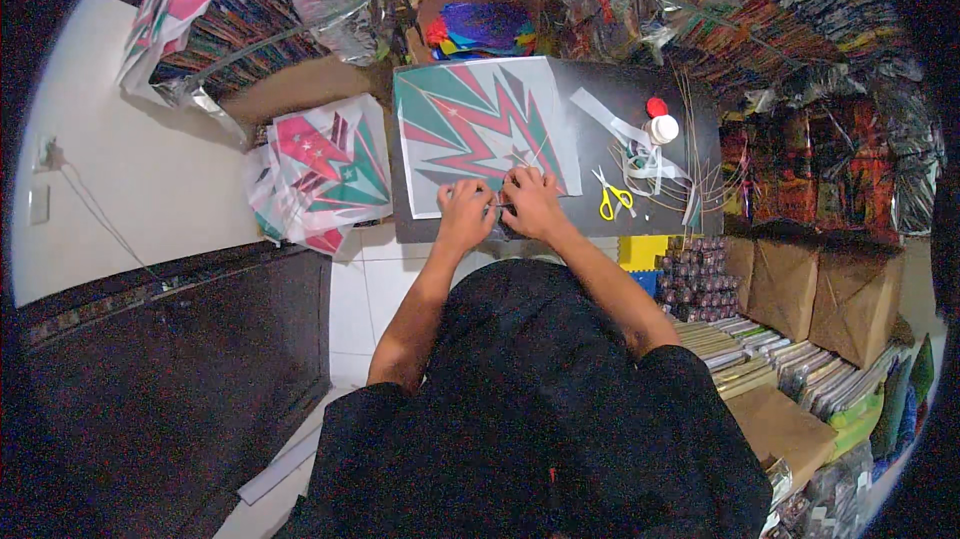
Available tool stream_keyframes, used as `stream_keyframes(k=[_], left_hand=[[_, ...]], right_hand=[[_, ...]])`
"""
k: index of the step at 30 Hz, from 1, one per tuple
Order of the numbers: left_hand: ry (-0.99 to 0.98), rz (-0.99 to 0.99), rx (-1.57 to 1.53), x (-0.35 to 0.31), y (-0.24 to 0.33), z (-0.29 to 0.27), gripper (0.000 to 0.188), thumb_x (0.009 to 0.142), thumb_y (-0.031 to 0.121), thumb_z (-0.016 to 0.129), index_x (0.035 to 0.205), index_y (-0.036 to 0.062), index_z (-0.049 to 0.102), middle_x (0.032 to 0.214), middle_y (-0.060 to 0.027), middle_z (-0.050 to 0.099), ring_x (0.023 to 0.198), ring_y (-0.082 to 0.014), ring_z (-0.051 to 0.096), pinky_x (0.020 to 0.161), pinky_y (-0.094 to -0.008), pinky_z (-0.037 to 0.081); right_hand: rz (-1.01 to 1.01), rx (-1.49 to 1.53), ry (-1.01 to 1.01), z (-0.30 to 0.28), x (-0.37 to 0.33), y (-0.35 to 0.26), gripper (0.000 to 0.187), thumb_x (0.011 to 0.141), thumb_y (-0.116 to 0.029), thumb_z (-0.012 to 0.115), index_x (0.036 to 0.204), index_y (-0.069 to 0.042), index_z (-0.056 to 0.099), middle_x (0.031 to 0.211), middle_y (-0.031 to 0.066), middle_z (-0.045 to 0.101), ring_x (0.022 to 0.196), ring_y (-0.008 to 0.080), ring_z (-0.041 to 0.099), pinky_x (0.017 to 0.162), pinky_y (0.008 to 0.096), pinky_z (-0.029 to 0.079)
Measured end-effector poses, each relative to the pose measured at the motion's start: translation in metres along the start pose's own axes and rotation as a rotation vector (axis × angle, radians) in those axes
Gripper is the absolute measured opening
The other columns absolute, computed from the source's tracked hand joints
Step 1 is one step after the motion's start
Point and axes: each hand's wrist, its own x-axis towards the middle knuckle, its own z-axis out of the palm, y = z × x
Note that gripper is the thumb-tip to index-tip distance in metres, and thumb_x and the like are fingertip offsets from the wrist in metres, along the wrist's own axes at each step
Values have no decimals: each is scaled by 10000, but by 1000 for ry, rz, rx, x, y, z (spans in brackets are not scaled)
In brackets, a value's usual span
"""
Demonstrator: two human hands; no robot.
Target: The person assembles a kite by attaching a thin wooden stick to the surface of a patterned kite sheet using white tape. They smooth the tape down with their fingers to secure the stick and then use yellow scissors to trim the excess tape.
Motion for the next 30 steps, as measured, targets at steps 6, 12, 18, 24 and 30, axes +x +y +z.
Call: stream_keyframes(k=[6,12,18,24,30], left_hand=[[5,7,-18,0,2,-1,203,929,267,700,1075,134,747,1210,-49,661,1226,-273,568,1085,-549,300],[7,8,-26,0,4,-3,195,941,270,693,1070,132,741,1210,-51,660,1244,-273,565,1087,-549,296],[3,-8,12,-1,5,-2,188,944,266,695,1071,135,738,1201,-45,656,1253,-267,563,1095,-556,291],[6,-11,28,-2,6,-4,184,931,253,705,1068,132,730,1191,-39,654,1243,-261,570,1100,-567,290],[8,-2,30,-3,5,-5,188,919,253,712,1066,137,722,1188,-38,650,1223,-273,579,1099,-571,293]], right_hand=[[18,6,52,4,0,0,521,762,-333,839,1197,-83,698,1387,122,564,1357,349,480,1050,575,379],[-8,18,20,6,0,2,409,773,-307,822,1118,-103,740,1362,108,573,1342,339,486,1040,574,377],[-17,59,77,9,-2,6,307,789,-272,791,1037,-97,743,1320,94,593,1328,328,501,1034,575,375],[-90,64,171,10,-8,18,276,808,-285,784,1042,-145,747,1279,79,611,1290,313,530,1006,562,383],[-94,62,188,8,-15,27,297,810,-284,785,1071,-148,746,1294,73,619,1286,311,539,1022,560,382]])
